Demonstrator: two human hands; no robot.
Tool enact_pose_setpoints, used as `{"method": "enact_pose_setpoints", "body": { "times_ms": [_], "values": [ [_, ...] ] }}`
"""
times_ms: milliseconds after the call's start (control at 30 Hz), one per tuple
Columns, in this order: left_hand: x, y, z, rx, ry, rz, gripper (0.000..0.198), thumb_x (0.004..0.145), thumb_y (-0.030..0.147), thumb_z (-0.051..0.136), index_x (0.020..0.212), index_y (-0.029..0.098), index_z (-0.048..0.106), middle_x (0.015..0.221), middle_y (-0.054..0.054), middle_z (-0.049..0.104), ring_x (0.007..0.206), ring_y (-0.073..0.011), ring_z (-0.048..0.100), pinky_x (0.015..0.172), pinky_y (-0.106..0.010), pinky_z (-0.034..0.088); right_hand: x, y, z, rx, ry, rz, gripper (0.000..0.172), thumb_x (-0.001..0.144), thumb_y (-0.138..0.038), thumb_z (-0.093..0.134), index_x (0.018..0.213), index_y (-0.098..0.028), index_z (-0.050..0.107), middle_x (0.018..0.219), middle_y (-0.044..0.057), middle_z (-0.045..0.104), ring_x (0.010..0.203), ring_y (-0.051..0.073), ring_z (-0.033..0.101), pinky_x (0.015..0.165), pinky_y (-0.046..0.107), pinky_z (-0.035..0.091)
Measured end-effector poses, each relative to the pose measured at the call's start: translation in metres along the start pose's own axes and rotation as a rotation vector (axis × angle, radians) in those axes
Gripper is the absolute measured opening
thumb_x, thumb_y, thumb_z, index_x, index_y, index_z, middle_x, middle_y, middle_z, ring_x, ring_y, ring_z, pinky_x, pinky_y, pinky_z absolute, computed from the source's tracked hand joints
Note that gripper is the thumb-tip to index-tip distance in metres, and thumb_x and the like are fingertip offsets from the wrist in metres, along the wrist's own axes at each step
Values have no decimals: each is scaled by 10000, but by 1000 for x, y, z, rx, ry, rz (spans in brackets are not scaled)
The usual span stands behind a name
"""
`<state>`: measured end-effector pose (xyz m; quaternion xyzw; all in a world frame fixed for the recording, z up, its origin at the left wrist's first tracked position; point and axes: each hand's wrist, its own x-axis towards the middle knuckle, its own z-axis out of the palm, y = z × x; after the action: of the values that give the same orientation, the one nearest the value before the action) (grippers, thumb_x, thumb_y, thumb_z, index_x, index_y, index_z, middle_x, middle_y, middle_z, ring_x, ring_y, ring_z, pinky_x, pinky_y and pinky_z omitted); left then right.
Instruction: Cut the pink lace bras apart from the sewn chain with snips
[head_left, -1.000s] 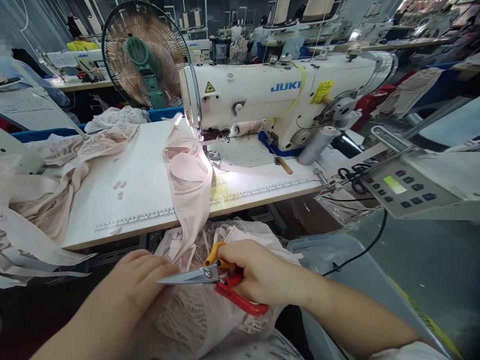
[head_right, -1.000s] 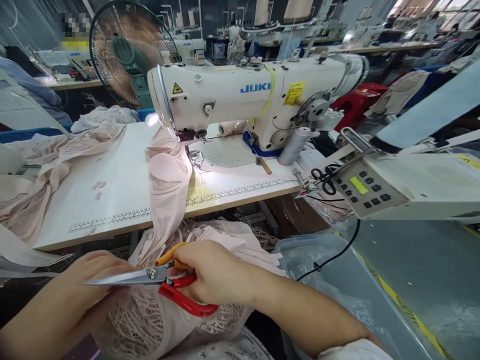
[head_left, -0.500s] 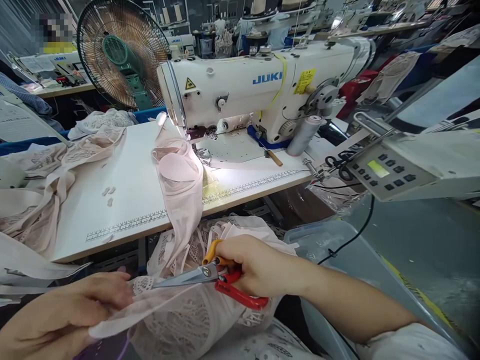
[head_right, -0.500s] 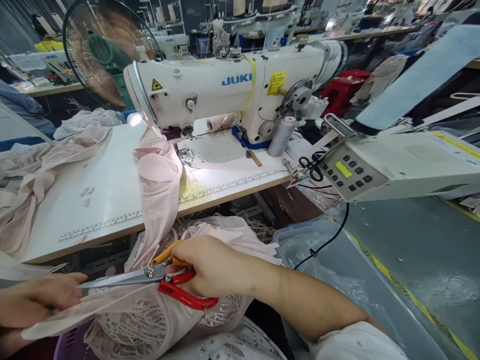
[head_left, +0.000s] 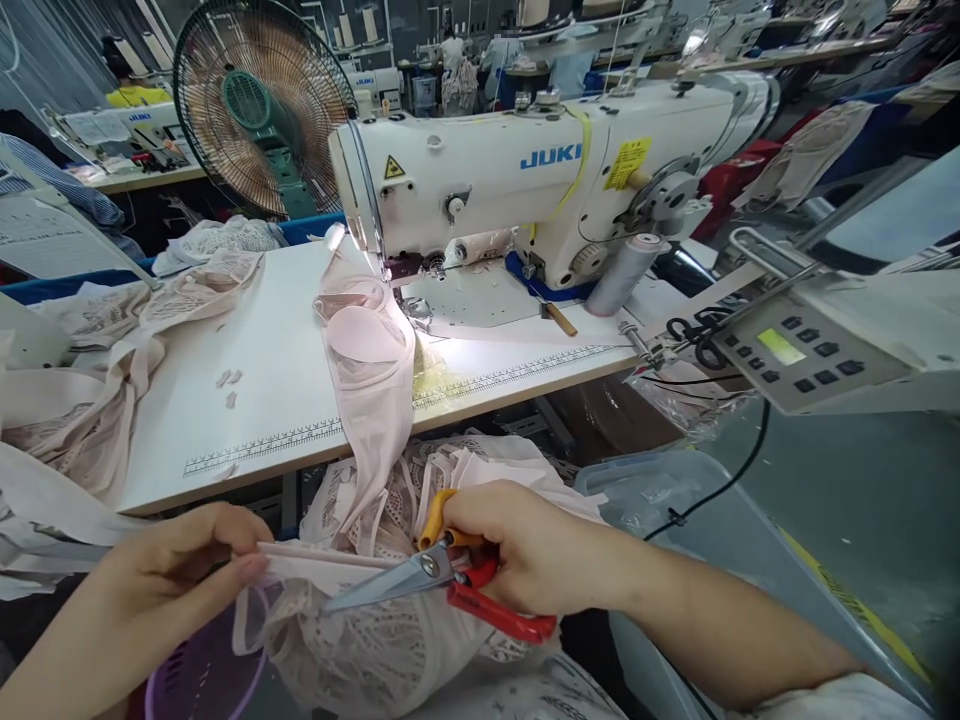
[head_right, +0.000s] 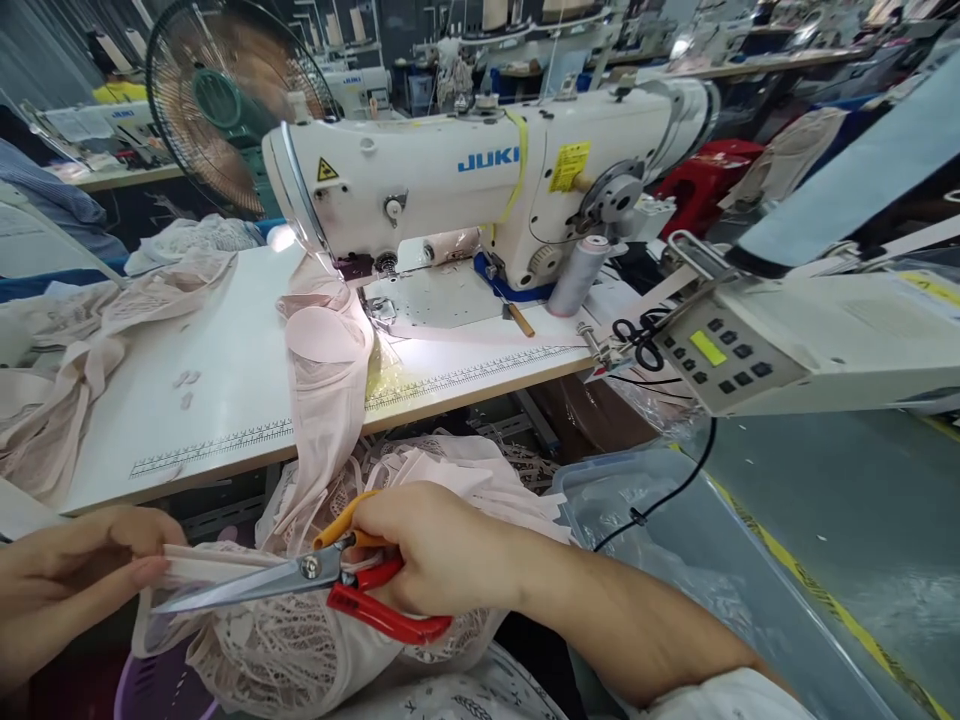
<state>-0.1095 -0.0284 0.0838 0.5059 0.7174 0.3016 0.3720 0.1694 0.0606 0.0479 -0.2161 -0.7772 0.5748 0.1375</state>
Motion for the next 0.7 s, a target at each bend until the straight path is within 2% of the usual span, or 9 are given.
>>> {"method": "enact_pose_setpoints", "body": {
  "times_ms": [100, 233, 433, 500, 567, 633, 700],
  "values": [
    [1, 3, 4, -68, 58, -23, 195, 681, 342, 742, 735, 222, 598, 695, 20, 639, 640, -146, 573, 542, -189, 419, -3, -2, 0, 41, -6, 33, 144, 621, -103, 559, 659, -178, 443, 657, -45, 428, 566, 83, 371, 514, 176, 328],
    [-3, 15, 22, -257, 111, 110, 284, 750, 312, 669, 1010, 245, 574, 739, 24, 608, 625, -129, 544, 532, -202, 417, -11, -1, 2, 13, -26, 81, 167, 596, -79, 511, 617, -185, 384, 627, -53, 379, 564, 81, 327, 486, 169, 279],
    [1, 28, 56, -547, 73, 258, 390, 805, 214, 586, 1184, 266, 505, 773, 29, 541, 606, -95, 483, 519, -191, 399, -19, 5, -11, -243, -90, 125, 184, 595, -74, 513, 580, -177, 361, 583, -64, 357, 545, 78, 263, 470, 197, 201],
    [5, 30, 67, -536, 68, 322, 408, 832, 207, 553, 1222, 298, 472, 795, 31, 534, 605, -90, 483, 518, -183, 407, -16, -2, -19, -256, -9, 89, 144, 628, -111, 538, 589, -173, 414, 586, -59, 369, 553, 84, 286, 487, 203, 228],
    [9, 31, 76, -446, 79, 423, 438, 854, 193, 525, 1257, 344, 442, 807, 33, 544, 620, -88, 495, 527, -166, 414, -9, -12, -25, -199, 139, 39, 80, 683, -196, 576, 649, -167, 510, 628, -40, 436, 577, 97, 350, 526, 212, 292],
    [13, 33, 85, -331, 104, 529, 484, 862, 178, 514, 1280, 398, 409, 810, 41, 556, 647, -85, 513, 555, -146, 428, 1, -22, -27, -89, 265, 8, 157, 711, -305, 624, 753, -159, 584, 688, -11, 508, 595, 111, 401, 556, 231, 344],
    [17, 34, 91, -244, 141, 593, 525, 864, 171, 514, 1295, 436, 377, 817, 51, 564, 680, -81, 535, 609, -135, 453, 12, -29, -26, 34, 315, -17, 250, 697, -370, 675, 809, -158, 602, 716, 3, 540, 597, 116, 421, 566, 244, 369]
  ]
}}
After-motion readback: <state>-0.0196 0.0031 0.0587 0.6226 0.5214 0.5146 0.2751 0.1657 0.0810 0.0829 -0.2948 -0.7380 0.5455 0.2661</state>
